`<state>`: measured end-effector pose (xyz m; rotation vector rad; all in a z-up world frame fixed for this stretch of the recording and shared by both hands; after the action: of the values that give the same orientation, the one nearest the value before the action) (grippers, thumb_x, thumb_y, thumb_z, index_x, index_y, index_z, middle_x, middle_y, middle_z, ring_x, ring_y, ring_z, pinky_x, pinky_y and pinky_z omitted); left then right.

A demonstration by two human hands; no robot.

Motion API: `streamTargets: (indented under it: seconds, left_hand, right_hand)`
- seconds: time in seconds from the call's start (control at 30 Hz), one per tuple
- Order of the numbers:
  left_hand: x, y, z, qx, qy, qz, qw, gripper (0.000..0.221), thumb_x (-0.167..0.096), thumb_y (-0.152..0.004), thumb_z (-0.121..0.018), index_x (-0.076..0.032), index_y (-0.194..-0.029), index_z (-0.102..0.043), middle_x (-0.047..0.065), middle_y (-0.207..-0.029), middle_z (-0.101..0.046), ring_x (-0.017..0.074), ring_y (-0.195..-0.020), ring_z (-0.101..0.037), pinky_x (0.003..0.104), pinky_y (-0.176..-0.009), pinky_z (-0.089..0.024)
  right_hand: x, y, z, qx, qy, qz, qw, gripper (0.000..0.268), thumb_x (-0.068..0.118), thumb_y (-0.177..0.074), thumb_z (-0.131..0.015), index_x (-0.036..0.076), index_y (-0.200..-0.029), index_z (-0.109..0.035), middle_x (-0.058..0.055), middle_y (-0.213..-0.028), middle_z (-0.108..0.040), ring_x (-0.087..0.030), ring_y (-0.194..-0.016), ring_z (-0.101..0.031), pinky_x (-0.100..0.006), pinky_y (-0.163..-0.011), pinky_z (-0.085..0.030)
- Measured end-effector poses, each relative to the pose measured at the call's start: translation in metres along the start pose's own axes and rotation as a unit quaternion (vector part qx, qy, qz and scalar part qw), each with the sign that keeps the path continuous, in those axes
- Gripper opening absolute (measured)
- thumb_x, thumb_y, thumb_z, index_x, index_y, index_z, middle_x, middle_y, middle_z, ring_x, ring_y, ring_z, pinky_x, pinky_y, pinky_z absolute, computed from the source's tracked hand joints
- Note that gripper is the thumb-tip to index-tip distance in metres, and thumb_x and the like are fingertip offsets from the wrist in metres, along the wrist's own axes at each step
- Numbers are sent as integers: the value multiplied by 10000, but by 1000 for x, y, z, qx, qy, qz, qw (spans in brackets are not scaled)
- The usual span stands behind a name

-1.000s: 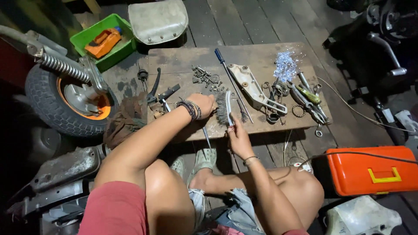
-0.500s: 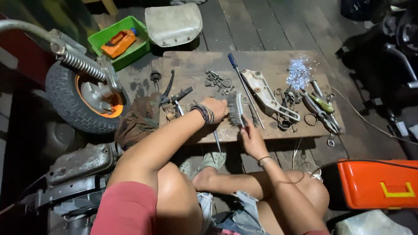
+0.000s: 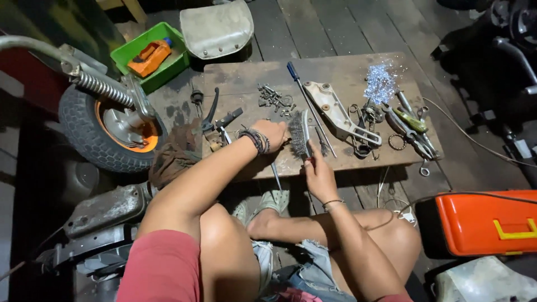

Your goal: Cleaning metal motorcycle components using a wire brush on a low wooden work surface.

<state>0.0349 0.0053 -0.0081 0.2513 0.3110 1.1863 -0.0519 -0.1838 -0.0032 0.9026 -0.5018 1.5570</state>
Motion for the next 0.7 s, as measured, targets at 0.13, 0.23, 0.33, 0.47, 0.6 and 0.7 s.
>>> streamTargets:
  seconds: [0.13,0.23,0.33,0.47,0.6,0.7]
  left_hand:
    - [4,-13,-10,-6,-14,1,1000,345,-381,-1027,-425,-63,-1051,-557,170,-941,-746,369,-902,-747,522,-841,-576]
    - [4,-16,-13,9,-10,12,1000,376,-399,-1034,-416,-57,-1071,-569,176,-969,-744,369,-939,-739,527,-865,-567]
    - [8,-18,-17,6,-12,11,1000,373,-400,-1023,-433,-56,-1069,-570,181,-981,-750,379,-963,-739,535,-871,-566]
    - [-1,-4,-5,9,-10,5,1000,364,-377,-1031,-419,-50,-1082,-569,184,-1000,-753,379,-971,-740,534,-891,-561]
    - [1,-7,-8,5,-16,-1,1000,349,-356,-1028,-403,-48,-1057,-566,185,-959,-745,391,-929,-741,540,-876,-562]
    - [6,-14,-15,-3,-14,-1,1000,337,-357,-1024,-421,-53,-1053,-564,180,-941,-743,395,-919,-740,546,-859,-564]
  right_hand:
    - [-7,0,-11,8,-17,3,1000,652,146,-990,-497,325,-1599,-345,-211,-1195,-703,-448,-1162,-635,-568,-985,-509]
    - [-9,-3,-7,12,-3,-3,1000,639,158,-978,-505,316,-1584,-377,-232,-1262,-675,-441,-1201,-617,-542,-1033,-495]
    - [-1,2,0,-2,-3,4,1000,639,157,-980,-509,302,-1588,-380,-218,-1180,-698,-450,-1166,-625,-554,-994,-510]
    - [-3,0,-8,-10,-28,22,999,630,120,-984,-496,245,-1589,-378,-271,-1189,-678,-475,-1165,-620,-570,-999,-502]
    - [-16,-11,0,-18,-24,8,1000,609,116,-967,-538,245,-1555,-443,-288,-1188,-683,-485,-1169,-618,-578,-1012,-490]
    - [9,4,9,-40,-73,6,997,645,124,-974,-509,257,-1590,-372,-261,-1161,-691,-459,-1168,-629,-567,-1005,-490]
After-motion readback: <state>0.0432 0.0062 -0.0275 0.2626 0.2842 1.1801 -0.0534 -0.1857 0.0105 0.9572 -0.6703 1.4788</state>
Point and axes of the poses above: each hand's wrist, its own y-axis away from the middle knuckle, its own z-axis out of the back of the hand, x = y × z, the point moved 5 cm from there along -y, towards the middle knuckle
